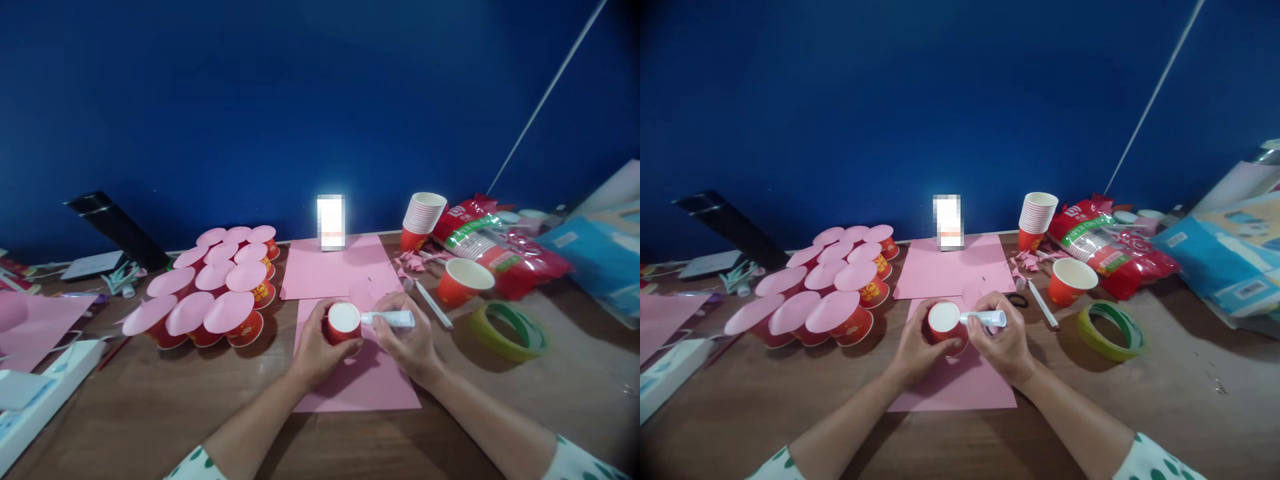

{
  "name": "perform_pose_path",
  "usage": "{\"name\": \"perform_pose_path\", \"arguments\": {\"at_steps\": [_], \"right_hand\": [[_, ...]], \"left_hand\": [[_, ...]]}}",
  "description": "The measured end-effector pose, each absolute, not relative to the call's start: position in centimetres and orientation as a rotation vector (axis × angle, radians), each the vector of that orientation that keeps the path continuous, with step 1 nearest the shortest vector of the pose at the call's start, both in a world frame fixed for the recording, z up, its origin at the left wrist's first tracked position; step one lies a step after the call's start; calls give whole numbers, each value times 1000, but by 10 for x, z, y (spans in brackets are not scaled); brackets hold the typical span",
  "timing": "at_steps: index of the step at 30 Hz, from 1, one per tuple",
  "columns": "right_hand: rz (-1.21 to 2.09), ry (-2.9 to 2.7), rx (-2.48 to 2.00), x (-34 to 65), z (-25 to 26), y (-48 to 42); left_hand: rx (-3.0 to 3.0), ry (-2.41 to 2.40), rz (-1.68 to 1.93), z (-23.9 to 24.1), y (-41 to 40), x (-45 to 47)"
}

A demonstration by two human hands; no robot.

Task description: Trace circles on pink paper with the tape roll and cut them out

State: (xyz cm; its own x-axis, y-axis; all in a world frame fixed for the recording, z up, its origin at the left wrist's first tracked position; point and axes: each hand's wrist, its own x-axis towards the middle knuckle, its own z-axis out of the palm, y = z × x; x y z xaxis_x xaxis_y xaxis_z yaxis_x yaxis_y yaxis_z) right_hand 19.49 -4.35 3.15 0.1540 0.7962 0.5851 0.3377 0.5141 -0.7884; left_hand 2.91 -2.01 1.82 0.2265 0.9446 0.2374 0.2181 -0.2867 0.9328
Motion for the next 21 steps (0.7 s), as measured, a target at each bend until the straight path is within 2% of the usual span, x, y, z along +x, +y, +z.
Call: {"name": "perform_pose_path", "arguments": {"at_steps": [21], "right_hand": [[458, -1437, -1073, 195, 29, -43]], "left_hand": [[1703, 1120, 1118, 20, -21, 30]]}}
